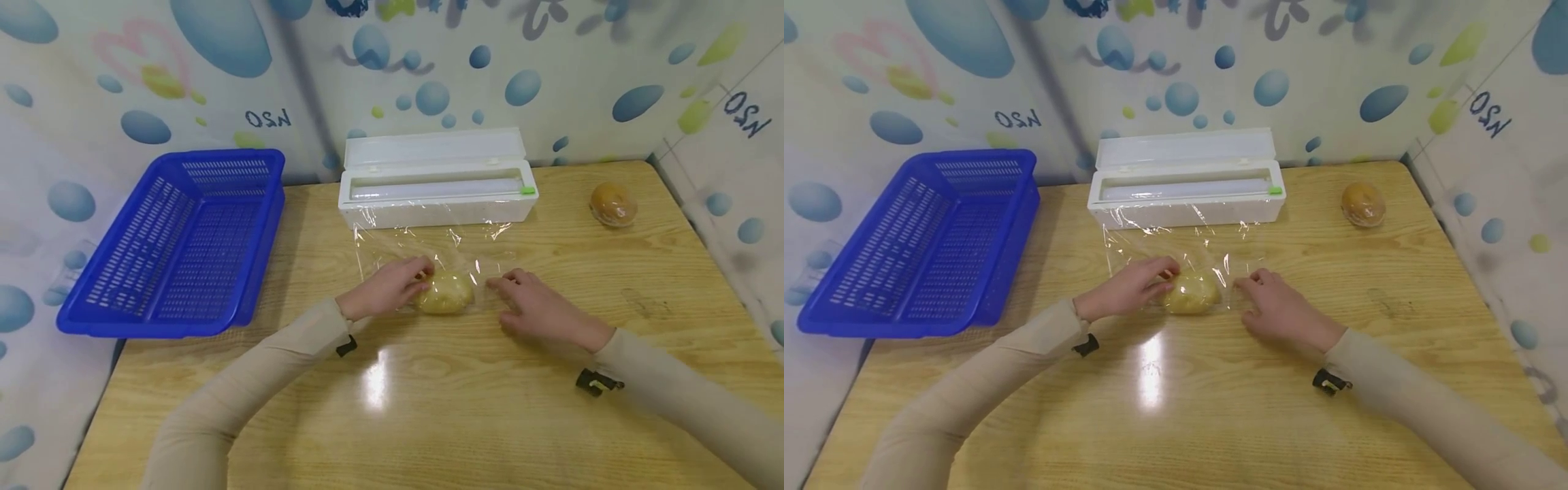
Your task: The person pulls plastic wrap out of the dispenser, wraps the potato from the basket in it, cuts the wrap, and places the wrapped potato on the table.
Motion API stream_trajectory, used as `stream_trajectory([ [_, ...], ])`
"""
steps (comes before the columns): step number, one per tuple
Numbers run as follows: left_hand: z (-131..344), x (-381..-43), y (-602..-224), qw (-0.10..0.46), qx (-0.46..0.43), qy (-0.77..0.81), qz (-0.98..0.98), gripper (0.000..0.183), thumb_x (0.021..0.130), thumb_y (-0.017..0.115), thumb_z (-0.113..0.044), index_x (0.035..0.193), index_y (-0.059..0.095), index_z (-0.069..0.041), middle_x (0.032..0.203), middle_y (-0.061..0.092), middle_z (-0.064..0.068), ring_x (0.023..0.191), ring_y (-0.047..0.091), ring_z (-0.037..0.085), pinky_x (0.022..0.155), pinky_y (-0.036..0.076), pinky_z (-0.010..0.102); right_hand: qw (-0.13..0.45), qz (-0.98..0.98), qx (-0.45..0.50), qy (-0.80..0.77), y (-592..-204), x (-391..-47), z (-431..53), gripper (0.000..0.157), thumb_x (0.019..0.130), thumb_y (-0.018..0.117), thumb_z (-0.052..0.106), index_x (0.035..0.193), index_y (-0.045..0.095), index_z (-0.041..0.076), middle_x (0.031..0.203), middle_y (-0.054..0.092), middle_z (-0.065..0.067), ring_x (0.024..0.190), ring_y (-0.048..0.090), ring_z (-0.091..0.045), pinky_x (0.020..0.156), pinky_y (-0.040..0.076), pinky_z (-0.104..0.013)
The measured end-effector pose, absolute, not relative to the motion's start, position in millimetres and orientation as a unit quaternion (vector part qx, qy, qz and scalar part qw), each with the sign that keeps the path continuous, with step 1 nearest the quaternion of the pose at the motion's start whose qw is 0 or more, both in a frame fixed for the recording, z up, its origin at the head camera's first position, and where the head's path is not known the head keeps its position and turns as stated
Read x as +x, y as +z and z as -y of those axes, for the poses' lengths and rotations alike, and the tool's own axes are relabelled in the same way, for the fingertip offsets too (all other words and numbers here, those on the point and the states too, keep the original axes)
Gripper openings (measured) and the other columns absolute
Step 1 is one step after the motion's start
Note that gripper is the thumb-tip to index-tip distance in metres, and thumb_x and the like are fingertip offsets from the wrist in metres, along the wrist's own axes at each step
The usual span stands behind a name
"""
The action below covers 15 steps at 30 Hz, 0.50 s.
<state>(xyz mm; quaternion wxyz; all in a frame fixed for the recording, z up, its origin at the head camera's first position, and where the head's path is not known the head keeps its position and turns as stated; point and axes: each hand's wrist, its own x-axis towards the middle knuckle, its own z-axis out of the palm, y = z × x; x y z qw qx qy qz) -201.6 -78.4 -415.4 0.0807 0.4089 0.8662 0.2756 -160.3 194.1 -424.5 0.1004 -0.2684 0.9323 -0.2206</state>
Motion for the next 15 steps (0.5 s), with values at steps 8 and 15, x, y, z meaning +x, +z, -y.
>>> stream_trajectory([
  [8, 78, -201, -416, 0.093, 0.406, 0.280, -0.865, 0.022, 0.088, 0.055, -0.009, 0.107, 0.052, 0.001, 0.102, 0.059, 0.009, 0.091, 0.058, 0.016, 0.078, 0.044, 0.020, -0.029, -0.915, -0.341, -0.212, -410, -157, -181, 0.052, 0.075, 0.061, 0.010, 0.124, 0.047, 0.000, 0.117, 0.047, -0.019, 0.107, 0.043, -0.033, 0.087, 0.036, -0.047],
  [15, 78, -202, -417, 0.093, 0.410, 0.287, -0.861, 0.020, 0.088, 0.056, -0.009, 0.106, 0.052, -0.001, 0.100, 0.059, 0.008, 0.088, 0.059, 0.015, 0.076, 0.045, 0.019, -0.057, -0.896, -0.391, -0.202, -415, -148, -157, 0.052, 0.074, 0.062, 0.011, 0.122, 0.048, -0.002, 0.117, 0.049, -0.016, 0.105, 0.048, -0.030, 0.087, 0.039, -0.044],
])
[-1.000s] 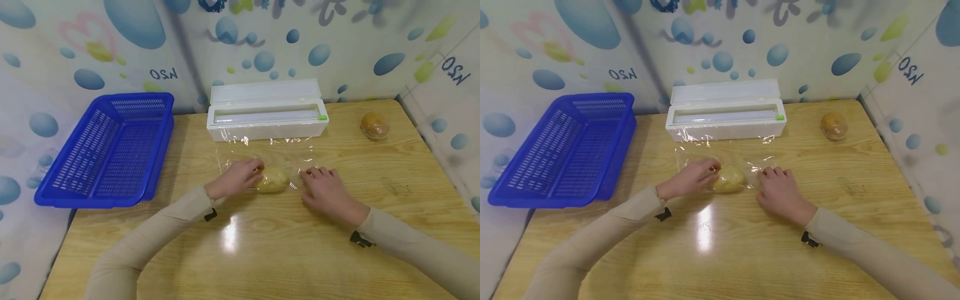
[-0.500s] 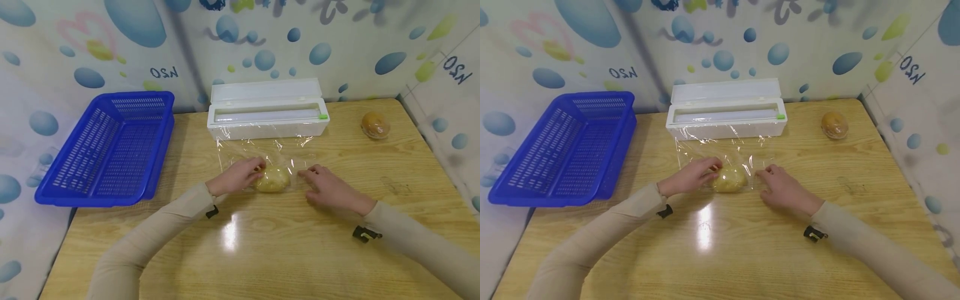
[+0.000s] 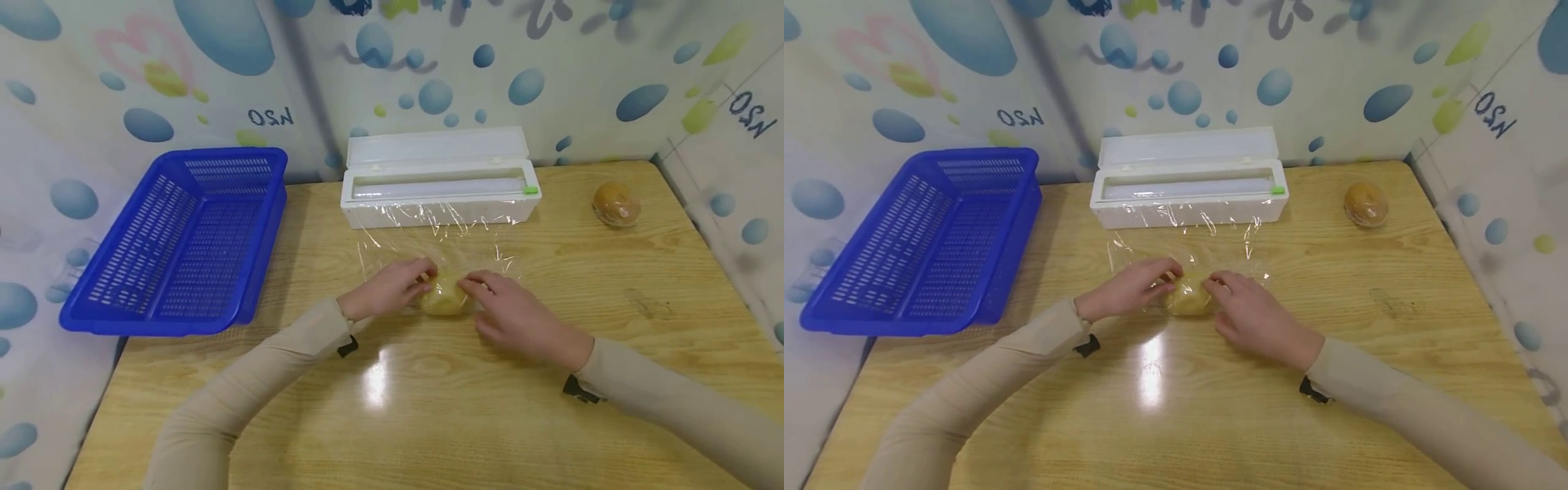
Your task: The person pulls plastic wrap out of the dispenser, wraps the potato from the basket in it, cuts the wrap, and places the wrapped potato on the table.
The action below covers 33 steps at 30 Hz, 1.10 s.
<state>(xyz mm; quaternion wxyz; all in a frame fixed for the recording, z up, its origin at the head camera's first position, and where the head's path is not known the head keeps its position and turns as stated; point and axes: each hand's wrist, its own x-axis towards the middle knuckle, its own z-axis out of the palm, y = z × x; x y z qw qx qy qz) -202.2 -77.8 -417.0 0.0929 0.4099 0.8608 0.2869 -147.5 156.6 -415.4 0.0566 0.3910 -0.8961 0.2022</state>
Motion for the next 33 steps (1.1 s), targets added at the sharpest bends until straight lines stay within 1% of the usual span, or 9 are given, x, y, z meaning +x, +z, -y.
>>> stream_trajectory([
  [5, 77, -203, -418, 0.101, 0.406, 0.285, -0.862, 0.023, 0.088, 0.055, -0.011, 0.109, 0.051, -0.002, 0.103, 0.059, 0.007, 0.088, 0.059, 0.012, 0.075, 0.044, 0.017, 0.052, 0.908, 0.359, 0.210, -422, -148, -152, 0.056, 0.075, 0.065, 0.020, 0.123, 0.045, 0.000, 0.118, 0.045, -0.015, 0.102, 0.047, -0.027, 0.085, 0.041, -0.042],
  [11, 78, -202, -418, 0.088, 0.393, 0.301, -0.864, 0.041, 0.086, 0.057, -0.009, 0.123, 0.040, -0.004, 0.112, 0.051, 0.010, 0.089, 0.057, 0.015, 0.075, 0.044, 0.017, 0.065, 0.911, 0.351, 0.205, -424, -151, -145, 0.059, 0.069, 0.070, 0.022, 0.118, 0.044, 0.001, 0.114, 0.045, -0.017, 0.100, 0.046, -0.029, 0.084, 0.041, -0.042],
  [13, 79, -199, -416, 0.068, 0.396, 0.286, -0.870, 0.038, 0.086, 0.058, -0.010, 0.121, 0.043, -0.007, 0.112, 0.048, 0.008, 0.089, 0.056, 0.014, 0.076, 0.044, 0.019, 0.070, 0.911, 0.353, 0.203, -424, -151, -144, 0.059, 0.068, 0.071, 0.021, 0.117, 0.044, 0.000, 0.112, 0.046, -0.017, 0.100, 0.046, -0.029, 0.084, 0.040, -0.042],
  [16, 79, -196, -414, 0.014, 0.410, 0.225, -0.884, 0.026, 0.087, 0.058, -0.015, 0.112, 0.053, -0.011, 0.110, 0.048, 0.003, 0.094, 0.052, 0.013, 0.084, 0.039, 0.031, 0.075, 0.911, 0.354, 0.197, -423, -151, -144, 0.060, 0.068, 0.072, 0.020, 0.117, 0.044, 0.000, 0.111, 0.047, -0.017, 0.101, 0.045, -0.030, 0.086, 0.039, -0.042],
  [20, 79, -193, -412, -0.052, 0.411, 0.153, -0.897, 0.017, 0.085, 0.061, -0.021, 0.101, 0.062, -0.018, 0.107, 0.052, -0.001, 0.100, 0.048, 0.013, 0.089, 0.031, 0.045, 0.074, 0.917, 0.347, 0.182, -424, -153, -142, 0.060, 0.068, 0.072, 0.022, 0.117, 0.044, 0.000, 0.111, 0.048, -0.016, 0.101, 0.045, -0.030, 0.088, 0.037, -0.042],
  [23, 79, -192, -412, -0.077, 0.411, 0.130, -0.899, 0.015, 0.083, 0.064, -0.021, 0.097, 0.065, -0.017, 0.103, 0.056, -0.002, 0.099, 0.049, 0.013, 0.090, 0.030, 0.045, 0.068, 0.922, 0.340, 0.173, -424, -154, -141, 0.061, 0.068, 0.072, 0.022, 0.117, 0.045, -0.001, 0.111, 0.049, -0.017, 0.102, 0.045, -0.031, 0.090, 0.035, -0.042],
  [27, 78, -189, -412, -0.087, 0.405, 0.099, -0.905, 0.014, 0.086, 0.058, -0.021, 0.098, 0.065, -0.015, 0.098, 0.058, -0.003, 0.097, 0.050, 0.013, 0.088, 0.032, 0.043, 0.057, 0.928, 0.329, 0.166, -422, -157, -140, 0.062, 0.068, 0.072, 0.020, 0.118, 0.044, -0.004, 0.113, 0.049, -0.019, 0.104, 0.045, -0.033, 0.094, 0.032, -0.043],
  [29, 77, -189, -411, -0.080, 0.398, 0.085, -0.910, 0.021, 0.087, 0.055, -0.027, 0.100, 0.064, -0.014, 0.099, 0.058, -0.002, 0.098, 0.050, 0.014, 0.088, 0.032, 0.043, 0.054, 0.930, 0.325, 0.165, -422, -160, -140, 0.063, 0.067, 0.072, 0.018, 0.119, 0.044, -0.005, 0.113, 0.050, -0.020, 0.105, 0.045, -0.034, 0.094, 0.032, -0.043],
  [33, 74, -188, -408, -0.054, 0.384, 0.048, -0.920, 0.044, 0.083, 0.052, -0.049, 0.107, 0.059, -0.013, 0.107, 0.055, 0.000, 0.103, 0.046, 0.017, 0.089, 0.031, 0.044, 0.046, 0.932, 0.322, 0.161, -423, -166, -140, 0.067, 0.066, 0.074, 0.018, 0.120, 0.043, -0.006, 0.114, 0.050, -0.021, 0.104, 0.045, -0.034, 0.093, 0.033, -0.044],
])
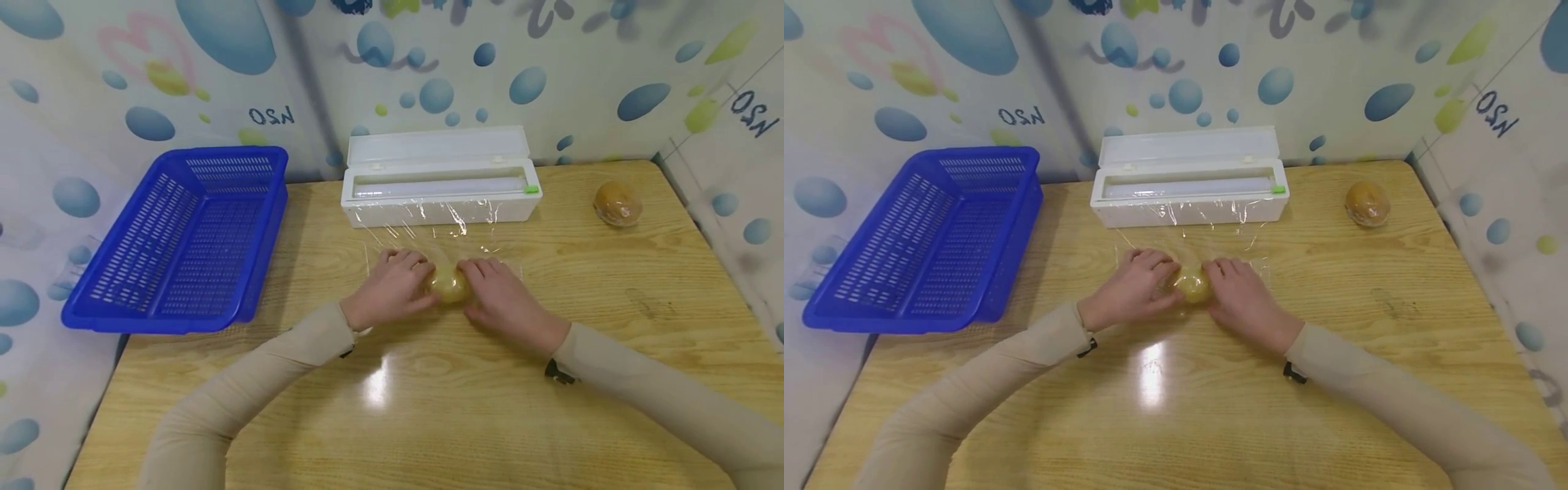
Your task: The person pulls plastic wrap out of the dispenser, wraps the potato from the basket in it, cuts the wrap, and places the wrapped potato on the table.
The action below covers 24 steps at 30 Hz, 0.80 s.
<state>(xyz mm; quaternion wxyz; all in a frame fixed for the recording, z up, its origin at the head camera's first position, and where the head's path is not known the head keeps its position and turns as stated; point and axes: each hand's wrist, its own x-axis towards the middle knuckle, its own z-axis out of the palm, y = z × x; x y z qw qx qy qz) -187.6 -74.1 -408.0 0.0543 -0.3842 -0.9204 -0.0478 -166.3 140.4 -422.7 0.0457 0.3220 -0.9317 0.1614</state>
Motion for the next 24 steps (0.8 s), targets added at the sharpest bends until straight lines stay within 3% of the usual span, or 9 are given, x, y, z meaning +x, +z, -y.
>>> stream_trajectory([
  [3, 73, -189, -408, 0.037, -0.380, -0.032, 0.924, 0.062, 0.076, 0.055, -0.059, 0.114, 0.054, -0.011, 0.113, 0.052, 0.003, 0.107, 0.044, 0.019, 0.089, 0.030, 0.045, 0.040, 0.932, 0.322, 0.160, -425, -171, -142, 0.070, 0.066, 0.074, 0.019, 0.122, 0.041, -0.006, 0.116, 0.050, -0.021, 0.105, 0.045, -0.034, 0.093, 0.032, -0.043],
  [7, 70, -192, -410, 0.022, -0.372, -0.025, 0.928, 0.070, 0.073, 0.061, -0.058, 0.121, 0.049, -0.008, 0.116, 0.051, 0.004, 0.108, 0.043, 0.021, 0.089, 0.030, 0.045, 0.040, 0.930, 0.329, 0.159, -427, -177, -144, 0.069, 0.070, 0.071, 0.022, 0.124, 0.040, -0.007, 0.116, 0.050, -0.021, 0.104, 0.045, -0.033, 0.094, 0.032, -0.043],
  [17, 67, -208, -420, 0.000, -0.353, -0.057, 0.934, 0.054, 0.074, 0.070, -0.035, 0.115, 0.052, -0.005, 0.106, 0.056, 0.006, 0.097, 0.053, 0.020, 0.080, 0.042, 0.039, -0.008, 0.922, 0.319, 0.220, -429, -194, -144, 0.071, 0.071, 0.073, 0.027, 0.124, 0.040, -0.006, 0.113, 0.053, -0.021, 0.102, 0.048, -0.034, 0.088, 0.038, -0.044],
  [24, 72, -220, -422, -0.060, -0.348, -0.192, 0.916, 0.066, 0.075, 0.072, -0.023, 0.128, 0.037, -0.003, 0.112, 0.057, 0.012, 0.097, 0.056, 0.020, 0.083, 0.044, 0.027, -0.036, 0.900, 0.324, 0.289, -428, -208, -147, 0.064, 0.074, 0.072, 0.023, 0.122, 0.037, 0.000, 0.107, 0.055, -0.019, 0.096, 0.054, -0.031, 0.081, 0.044, -0.043],
])
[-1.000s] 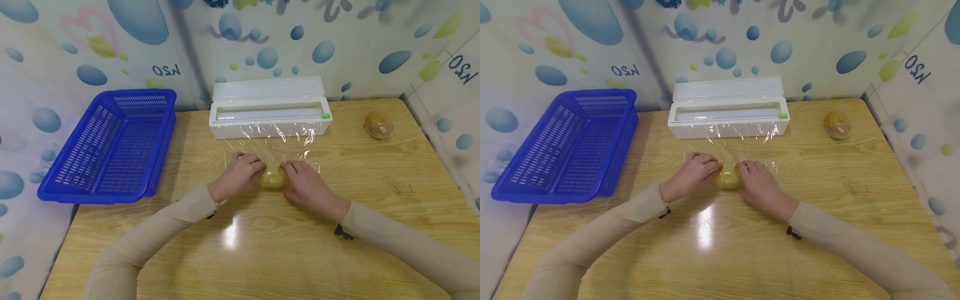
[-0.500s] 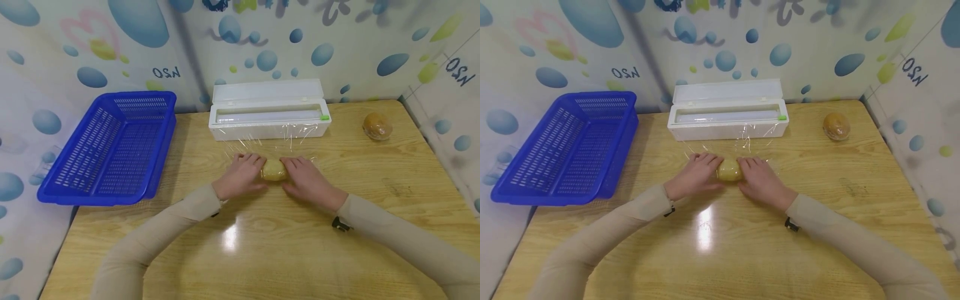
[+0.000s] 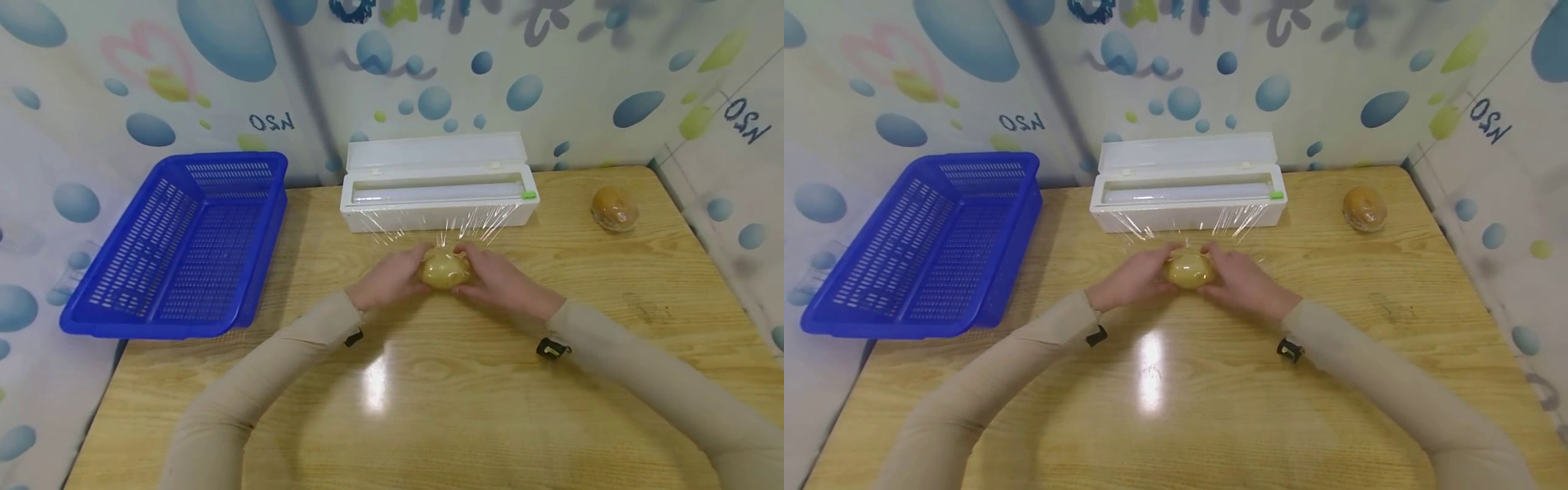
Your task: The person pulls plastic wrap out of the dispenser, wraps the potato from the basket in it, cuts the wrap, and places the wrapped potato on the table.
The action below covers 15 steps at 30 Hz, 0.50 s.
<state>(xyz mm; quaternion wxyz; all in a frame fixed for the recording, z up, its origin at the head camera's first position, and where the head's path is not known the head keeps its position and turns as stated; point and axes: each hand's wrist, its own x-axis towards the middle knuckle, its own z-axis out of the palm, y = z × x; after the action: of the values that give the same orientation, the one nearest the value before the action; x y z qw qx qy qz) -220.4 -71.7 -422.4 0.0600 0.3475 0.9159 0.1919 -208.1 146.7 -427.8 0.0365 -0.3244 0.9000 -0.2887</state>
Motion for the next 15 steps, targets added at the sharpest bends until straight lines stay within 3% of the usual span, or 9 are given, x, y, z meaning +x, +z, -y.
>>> stream_trajectory([
  [6, 78, -224, -424, 0.064, 0.352, 0.225, -0.906, 0.056, 0.078, 0.069, -0.023, 0.122, 0.040, -0.004, 0.108, 0.057, 0.010, 0.094, 0.056, 0.018, 0.080, 0.045, 0.026, 0.022, -0.905, -0.335, -0.261, -424, -215, -147, 0.059, 0.078, 0.069, 0.025, 0.122, 0.041, -0.003, 0.113, 0.050, -0.021, 0.102, 0.049, -0.032, 0.085, 0.041, -0.044],
  [11, 81, -228, -424, 0.012, 0.357, 0.165, -0.919, 0.055, 0.079, 0.067, -0.032, 0.122, 0.048, -0.005, 0.113, 0.049, 0.010, 0.100, 0.048, 0.020, 0.085, 0.041, 0.031, -0.041, -0.924, -0.340, -0.169, -422, -217, -146, 0.062, 0.080, 0.065, 0.035, 0.125, 0.046, -0.002, 0.112, 0.044, -0.017, 0.102, 0.040, -0.031, 0.084, 0.034, -0.045],
  [15, 82, -234, -423, -0.011, 0.356, 0.119, -0.927, 0.056, 0.078, 0.065, -0.039, 0.121, 0.051, -0.006, 0.111, 0.044, 0.011, 0.103, 0.039, 0.023, 0.088, 0.036, 0.035, -0.058, -0.932, -0.337, -0.124, -421, -221, -144, 0.067, 0.083, 0.060, 0.040, 0.131, 0.040, -0.002, 0.116, 0.046, -0.016, 0.108, 0.040, -0.032, 0.085, 0.033, -0.047],
])
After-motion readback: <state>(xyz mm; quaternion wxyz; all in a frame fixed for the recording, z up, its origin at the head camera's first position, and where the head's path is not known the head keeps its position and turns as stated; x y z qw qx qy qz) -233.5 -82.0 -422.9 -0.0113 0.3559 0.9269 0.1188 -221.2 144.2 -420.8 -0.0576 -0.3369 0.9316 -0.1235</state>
